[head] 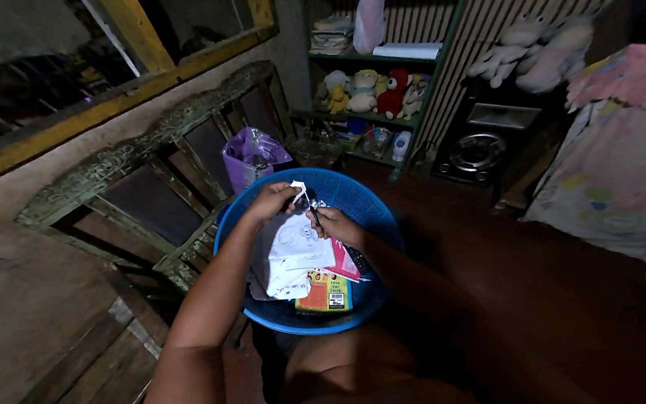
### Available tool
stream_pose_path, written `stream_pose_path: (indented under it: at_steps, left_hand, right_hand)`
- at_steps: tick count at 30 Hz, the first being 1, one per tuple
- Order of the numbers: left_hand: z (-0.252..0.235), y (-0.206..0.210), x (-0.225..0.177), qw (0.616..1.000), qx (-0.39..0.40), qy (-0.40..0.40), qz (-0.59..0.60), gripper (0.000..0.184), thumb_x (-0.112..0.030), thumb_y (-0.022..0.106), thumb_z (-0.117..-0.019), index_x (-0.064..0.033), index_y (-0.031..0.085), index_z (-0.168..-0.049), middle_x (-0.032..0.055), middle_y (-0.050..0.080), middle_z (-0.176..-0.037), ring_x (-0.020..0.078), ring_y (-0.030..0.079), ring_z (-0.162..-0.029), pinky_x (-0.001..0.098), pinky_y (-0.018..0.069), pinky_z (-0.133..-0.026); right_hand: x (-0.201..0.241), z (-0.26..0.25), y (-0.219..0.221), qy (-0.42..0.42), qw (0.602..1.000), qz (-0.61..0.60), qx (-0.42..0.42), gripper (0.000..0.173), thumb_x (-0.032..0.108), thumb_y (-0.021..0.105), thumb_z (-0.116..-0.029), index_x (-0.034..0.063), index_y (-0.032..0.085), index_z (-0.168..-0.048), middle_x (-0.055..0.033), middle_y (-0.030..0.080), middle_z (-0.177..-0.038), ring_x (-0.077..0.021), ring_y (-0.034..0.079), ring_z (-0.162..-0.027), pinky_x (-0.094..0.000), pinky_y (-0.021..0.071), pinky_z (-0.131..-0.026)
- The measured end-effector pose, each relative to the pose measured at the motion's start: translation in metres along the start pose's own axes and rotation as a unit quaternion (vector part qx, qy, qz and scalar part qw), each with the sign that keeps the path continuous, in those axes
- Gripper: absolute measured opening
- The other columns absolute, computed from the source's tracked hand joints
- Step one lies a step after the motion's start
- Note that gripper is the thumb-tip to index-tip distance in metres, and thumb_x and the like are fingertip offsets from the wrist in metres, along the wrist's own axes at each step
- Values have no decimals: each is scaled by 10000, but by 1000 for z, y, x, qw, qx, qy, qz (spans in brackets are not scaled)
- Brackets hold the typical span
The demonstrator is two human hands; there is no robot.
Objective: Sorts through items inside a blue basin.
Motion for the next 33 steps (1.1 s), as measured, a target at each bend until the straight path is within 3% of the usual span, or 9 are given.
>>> stream_pose_path:
  at_steps: [5,9,18,22,27,33]
  left_hand:
    - [2,3,-1,1000,4,20,-23,323,-330,573,-1059,-28,688,-1080,82,721,-904,130,638,-647,287,556,-598]
    - [3,7,-3,999,-5,24,-39,277,-257,574,-1065,-5,678,-1017,84,718,-864,131,630,-623,288,551,-591]
    - [2,6,0,999,48,-2,-17,256,-247,554,-1069,-26,680,-1095,79,697,-864,121,617,-642,270,539,-595]
    - [3,7,-2,1000,19,-1,-23,280,-266,525,-1080,-22,651,-1022,72,693,-842,133,631,-642,288,553,-606]
    - [0,5,-1,1000,-16,10,-17,251,-227,524,-1082,-18,654,-1039,75,695,-842,130,629,-639,286,550,-598]
    - [1,7,0,999,16,9,-29,258,-239,535,-1078,-16,649,-1016,68,678,-816,128,616,-641,288,543,-605]
  right_hand:
    - [2,0,0,14,1000,21,-13,431,443,511,-1071,40,638,-987,-36,617,-791,-101,604,-652,-253,534,-622]
    - [1,0,0,18,1000,18,-14,414,427,521,-1070,37,640,-999,-36,622,-798,-99,602,-650,-252,530,-619]
    - [-3,-1,0,14,1000,-19,-5,465,473,473,-1076,38,633,-1030,-33,613,-791,-107,595,-642,-256,517,-592]
    - [1,-1,0,15,1000,8,-10,448,467,485,-1074,47,633,-1023,-36,604,-787,-108,595,-650,-257,521,-610]
    - [1,-1,-1,15,1000,12,-7,430,433,486,-1082,33,635,-1025,-42,608,-784,-110,602,-648,-256,532,-614]
    - [-1,-2,1,18,1000,-8,-19,485,495,451,-1077,46,633,-1062,-40,624,-824,-115,603,-652,-264,520,-592]
Point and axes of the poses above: each hand's wrist, its own z-axis away from the middle knuckle, its own y-axis out of the palm, x = y × z, the point moved 2 cm from there along -z, towards the middle knuckle
